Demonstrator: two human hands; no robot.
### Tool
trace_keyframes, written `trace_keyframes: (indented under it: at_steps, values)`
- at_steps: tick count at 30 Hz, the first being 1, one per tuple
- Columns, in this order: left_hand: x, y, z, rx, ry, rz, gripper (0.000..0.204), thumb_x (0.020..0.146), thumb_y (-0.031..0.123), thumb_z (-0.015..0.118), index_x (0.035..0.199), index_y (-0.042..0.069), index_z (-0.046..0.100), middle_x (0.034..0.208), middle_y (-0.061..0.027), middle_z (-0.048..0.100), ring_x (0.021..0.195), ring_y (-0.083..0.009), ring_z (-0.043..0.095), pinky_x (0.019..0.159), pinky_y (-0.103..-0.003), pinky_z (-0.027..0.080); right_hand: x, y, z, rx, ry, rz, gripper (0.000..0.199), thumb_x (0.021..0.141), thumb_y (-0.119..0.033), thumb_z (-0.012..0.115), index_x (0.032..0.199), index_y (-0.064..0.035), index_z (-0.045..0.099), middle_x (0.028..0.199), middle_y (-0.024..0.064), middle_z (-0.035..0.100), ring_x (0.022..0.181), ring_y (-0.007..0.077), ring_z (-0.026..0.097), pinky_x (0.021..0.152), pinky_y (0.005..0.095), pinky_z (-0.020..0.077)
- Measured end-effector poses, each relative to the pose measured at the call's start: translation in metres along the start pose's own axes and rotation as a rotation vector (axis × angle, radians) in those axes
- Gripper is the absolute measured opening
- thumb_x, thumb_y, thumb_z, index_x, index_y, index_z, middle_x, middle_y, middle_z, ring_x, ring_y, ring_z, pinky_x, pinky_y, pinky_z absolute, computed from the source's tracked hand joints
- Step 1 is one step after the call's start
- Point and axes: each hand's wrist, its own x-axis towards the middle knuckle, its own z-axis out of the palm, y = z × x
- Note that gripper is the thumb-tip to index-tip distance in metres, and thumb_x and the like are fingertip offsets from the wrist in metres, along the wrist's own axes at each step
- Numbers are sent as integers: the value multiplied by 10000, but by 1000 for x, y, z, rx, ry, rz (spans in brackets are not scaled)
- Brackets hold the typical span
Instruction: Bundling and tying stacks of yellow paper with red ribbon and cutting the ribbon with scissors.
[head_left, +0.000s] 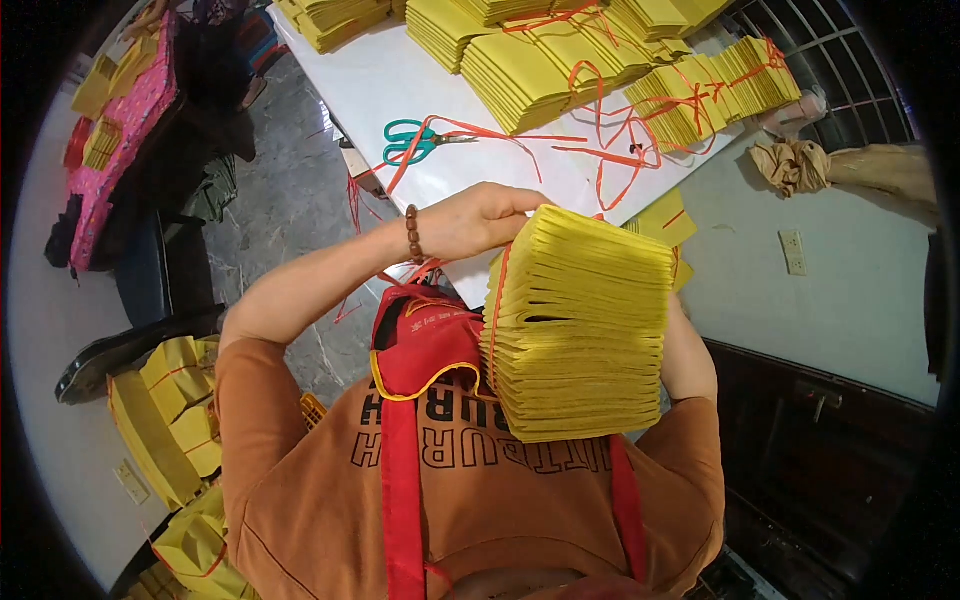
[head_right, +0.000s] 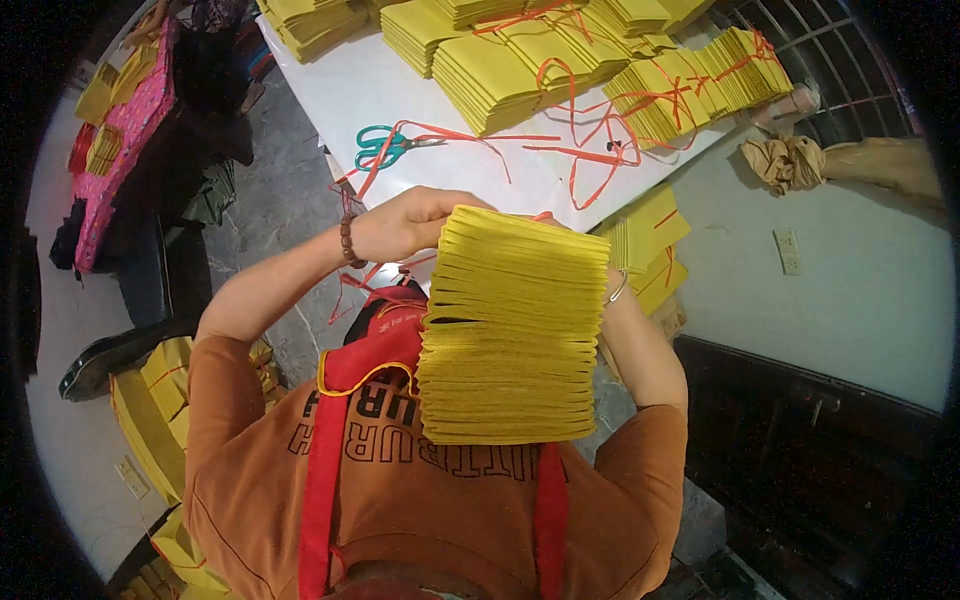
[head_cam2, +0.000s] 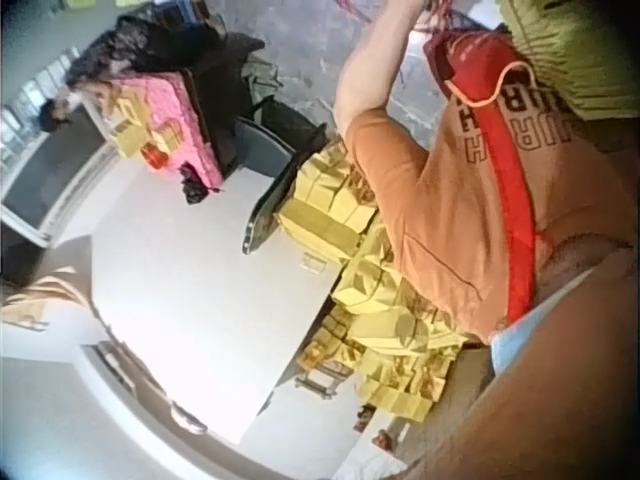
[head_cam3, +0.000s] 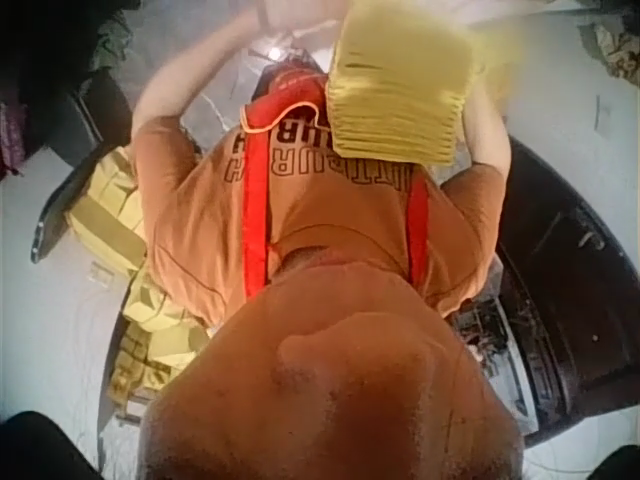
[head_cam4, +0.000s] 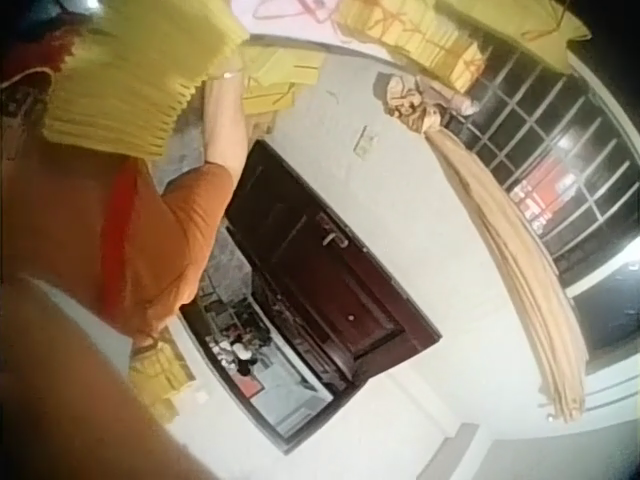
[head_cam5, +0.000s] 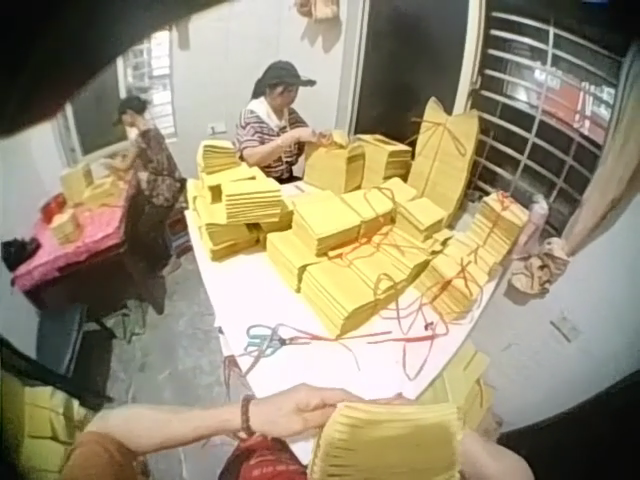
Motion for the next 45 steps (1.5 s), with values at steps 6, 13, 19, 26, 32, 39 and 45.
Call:
trace_keyframes:
  at_steps: [6,13,19,26,32,39,45]
  values:
    - [-8,1,-9,43,-87,-10,287,902,81,411,1157,-9,505,1072,-58,590,982,-90,517,879,-239,400,-1,5,3,20,11,-21,297,897,-244,454,1075,-11,502,996,59,571,886,108,543,751,251,462]
    - [-15,-4,-13,-55,-125,-88,291,904,85,415,1161,-26,495,1073,-59,586,995,-93,509,891,-249,393,-6,14,6,49,41,-40,312,901,-248,445,1093,-7,492,1015,68,567,904,117,543,764,258,462]
    - [-10,-3,-22,16,-117,-29,292,894,107,438,1154,-13,494,989,-41,605,904,-76,531,799,-238,434,-8,27,6,88,64,-46,324,904,-251,438,1108,-3,482,1031,76,563,919,124,542,775,264,461]
    - [54,56,-38,553,-181,-83,245,854,149,507,1077,46,508,714,-57,599,684,-190,585,631,-324,453,-5,39,7,125,71,-51,339,907,-255,429,1125,1,471,1050,85,559,936,132,542,787,270,461]
    - [67,86,20,886,-202,337,282,798,163,565,1041,40,490,766,-169,586,708,-326,583,639,-406,456,-2,43,3,170,59,-57,352,910,-259,422,1141,4,462,1066,93,555,951,139,542,798,276,461]
    - [57,119,56,1034,-488,47,435,786,418,564,994,42,493,731,-179,582,665,-353,576,559,-427,446,1,44,-1,206,18,-35,367,914,-263,413,1158,8,451,1085,102,550,969,148,541,811,283,461]
    - [58,112,58,899,-321,193,547,706,486,617,920,-5,502,570,-173,536,552,-353,554,501,-407,445,6,44,-6,234,-19,-12,380,917,-267,405,1173,12,442,1101,110,547,984,155,541,822,288,461]
